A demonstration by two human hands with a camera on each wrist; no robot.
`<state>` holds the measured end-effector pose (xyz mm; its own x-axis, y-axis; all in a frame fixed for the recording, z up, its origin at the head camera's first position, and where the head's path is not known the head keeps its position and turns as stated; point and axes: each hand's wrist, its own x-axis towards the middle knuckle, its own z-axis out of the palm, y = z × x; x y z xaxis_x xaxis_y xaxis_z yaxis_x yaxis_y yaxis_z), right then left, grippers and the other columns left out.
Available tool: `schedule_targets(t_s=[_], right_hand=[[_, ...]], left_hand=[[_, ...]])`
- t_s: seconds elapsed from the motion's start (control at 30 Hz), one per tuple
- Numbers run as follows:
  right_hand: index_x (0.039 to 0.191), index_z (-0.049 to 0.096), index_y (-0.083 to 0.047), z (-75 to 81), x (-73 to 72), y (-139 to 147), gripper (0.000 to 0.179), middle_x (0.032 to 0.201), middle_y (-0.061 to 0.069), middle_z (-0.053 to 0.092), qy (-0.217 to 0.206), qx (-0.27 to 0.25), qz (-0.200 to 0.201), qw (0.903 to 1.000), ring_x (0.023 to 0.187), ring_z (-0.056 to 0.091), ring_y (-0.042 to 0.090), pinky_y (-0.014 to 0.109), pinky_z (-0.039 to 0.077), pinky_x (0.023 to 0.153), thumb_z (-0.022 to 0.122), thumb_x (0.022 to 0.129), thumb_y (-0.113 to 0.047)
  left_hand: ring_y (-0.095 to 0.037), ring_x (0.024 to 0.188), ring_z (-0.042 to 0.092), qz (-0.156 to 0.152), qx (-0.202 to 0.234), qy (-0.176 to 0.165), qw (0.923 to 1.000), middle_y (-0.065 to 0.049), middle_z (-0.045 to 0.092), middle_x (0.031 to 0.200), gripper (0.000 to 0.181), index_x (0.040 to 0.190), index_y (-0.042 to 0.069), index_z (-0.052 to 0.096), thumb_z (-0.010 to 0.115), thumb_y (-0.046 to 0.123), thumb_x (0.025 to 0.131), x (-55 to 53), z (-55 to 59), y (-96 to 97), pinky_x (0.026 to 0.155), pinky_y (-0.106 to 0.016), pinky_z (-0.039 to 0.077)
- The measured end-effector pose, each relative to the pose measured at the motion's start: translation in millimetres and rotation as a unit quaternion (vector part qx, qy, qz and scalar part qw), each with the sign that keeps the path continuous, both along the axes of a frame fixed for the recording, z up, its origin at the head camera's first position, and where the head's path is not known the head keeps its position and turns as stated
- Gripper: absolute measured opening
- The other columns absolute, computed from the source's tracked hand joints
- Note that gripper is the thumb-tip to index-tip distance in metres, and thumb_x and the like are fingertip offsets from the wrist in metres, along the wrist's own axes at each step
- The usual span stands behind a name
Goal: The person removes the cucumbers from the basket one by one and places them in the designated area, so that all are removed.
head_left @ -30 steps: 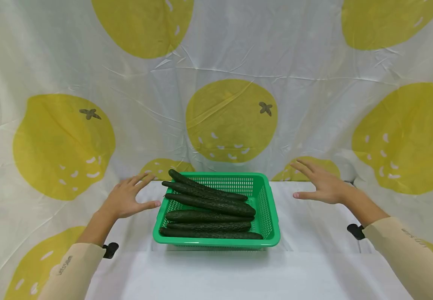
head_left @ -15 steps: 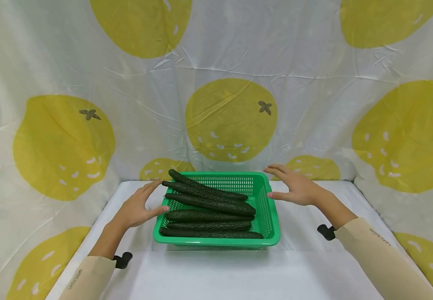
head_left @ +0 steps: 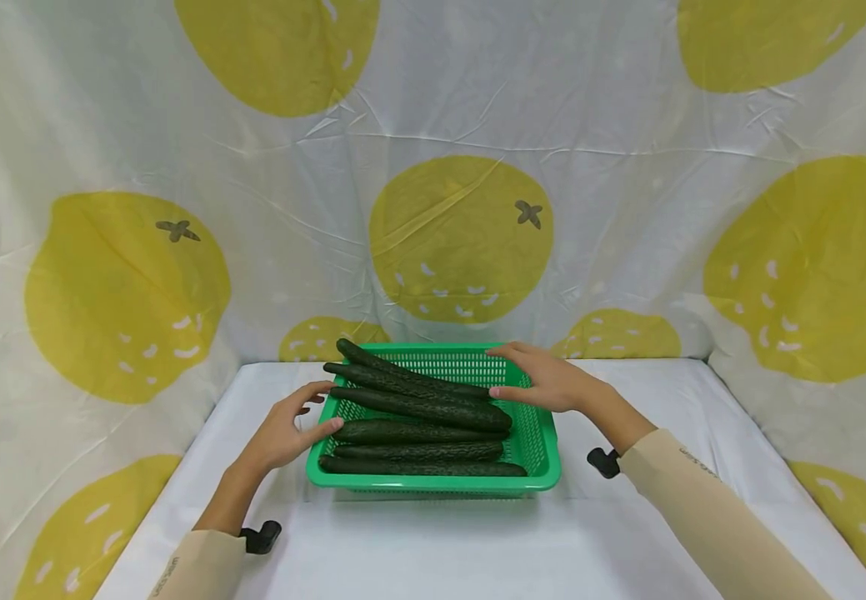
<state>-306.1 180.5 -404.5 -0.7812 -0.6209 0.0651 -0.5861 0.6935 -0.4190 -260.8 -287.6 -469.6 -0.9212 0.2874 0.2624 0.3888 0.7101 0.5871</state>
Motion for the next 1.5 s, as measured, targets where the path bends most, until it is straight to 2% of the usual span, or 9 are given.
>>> schedule_targets(t_s=[0.2,0.4,0.5,0.63,0.77,0.93,1.1,1.37,1.5], right_hand=[[0.160,0.038,-0.019,-4.0,-9.4,-19,0.077,0.163,0.005,0.040,-0.019,0.011,0.017,0.9996,0.151,0.037,0.034,0.062,0.035,0.117,0.053,0.099,-0.065],[0.159,0.038,-0.016,-12.1,-17.8,-34,0.072,0.163,0.007,0.041,-0.029,0.019,0.039,0.9986,0.151,0.038,0.032,0.057,0.035,0.119,0.054,0.103,-0.058],[0.158,0.040,-0.012,-15.9,-20.5,-42,0.065,0.161,0.009,0.044,-0.027,0.019,0.051,0.9981,0.149,0.041,0.032,0.055,0.036,0.118,0.055,0.105,-0.047],[0.156,0.043,-0.007,-21.8,-25.0,-50,0.057,0.157,0.012,0.047,-0.020,0.016,0.064,0.9976,0.146,0.044,0.035,0.056,0.038,0.117,0.054,0.108,-0.037],[0.155,0.044,-0.005,-28.5,-30.0,-54,0.056,0.157,0.014,0.048,-0.016,0.030,0.061,0.9975,0.146,0.044,0.035,0.056,0.036,0.118,0.053,0.109,-0.035],[0.155,0.044,-0.005,-37.0,-35.6,-56,0.056,0.157,0.014,0.047,-0.021,0.043,0.049,0.9977,0.148,0.041,0.036,0.056,0.032,0.121,0.052,0.109,-0.036],[0.153,0.045,-0.003,-44.6,-38.7,-59,0.052,0.155,0.015,0.050,-0.040,0.033,0.041,0.9978,0.144,0.046,0.035,0.053,0.038,0.117,0.052,0.109,-0.031],[0.154,0.043,-0.001,-53.6,-40.4,-66,0.050,0.158,0.020,0.044,-0.077,0.057,0.036,0.9947,0.147,0.041,0.038,0.054,0.036,0.118,0.047,0.111,-0.026],[0.154,0.043,-0.001,-56.2,-41.0,-67,0.049,0.153,0.020,0.046,-0.067,0.074,0.043,0.9941,0.141,0.045,0.038,0.054,0.040,0.114,0.047,0.111,-0.024]], left_hand=[[-0.030,0.121,0.059,0.001,0.020,-0.014,0.9997,-0.008,0.059,0.144,0.064,0.153,0.024,0.048,0.071,0.041,0.097,1.6,-3.4,4.1,0.101,-0.056,0.051],[-0.027,0.115,0.061,0.001,0.034,-0.026,0.9991,-0.009,0.065,0.129,0.060,0.154,0.029,0.046,0.067,0.040,0.100,0.1,-9.1,9.0,0.096,-0.048,0.054],[-0.020,0.103,0.061,0.000,0.043,-0.030,0.9986,-0.006,0.064,0.115,0.057,0.154,0.028,0.047,0.066,0.039,0.101,0.6,-10.0,11.1,0.089,-0.039,0.055],[-0.009,0.069,0.045,-0.016,0.072,-0.041,0.9964,-0.006,0.049,0.084,0.054,0.153,0.025,0.048,0.066,0.035,0.102,0.2,-9.1,12.9,0.066,-0.028,0.045],[-0.006,0.057,0.026,-0.029,0.106,-0.064,0.9918,-0.003,0.034,0.070,0.054,0.153,0.023,0.048,0.066,0.032,0.103,0.2,-7.0,14.1,0.054,-0.029,0.034],[-0.004,0.057,0.025,-0.027,0.141,-0.080,0.9864,-0.005,0.033,0.077,0.055,0.154,0.020,0.047,0.065,0.029,0.103,1.1,-7.7,15.8,0.053,-0.028,0.034],[-0.003,0.056,0.032,-0.028,0.173,-0.085,0.9808,-0.010,0.039,0.093,0.054,0.154,0.015,0.047,0.064,0.025,0.104,2.5,-8.9,17.9,0.053,-0.029,0.039],[-0.005,0.056,0.032,-0.012,0.175,-0.100,0.9793,-0.009,0.039,0.097,0.054,0.155,0.024,0.046,0.064,0.030,0.104,2.1,-11.2,18.0,0.054,-0.028,0.039],[-0.007,0.065,0.051,-0.008,0.170,-0.100,0.9803,-0.010,0.044,0.101,0.054,0.156,0.027,0.045,0.062,0.032,0.105,2.0,-13.5,17.5,0.063,-0.029,0.047]])
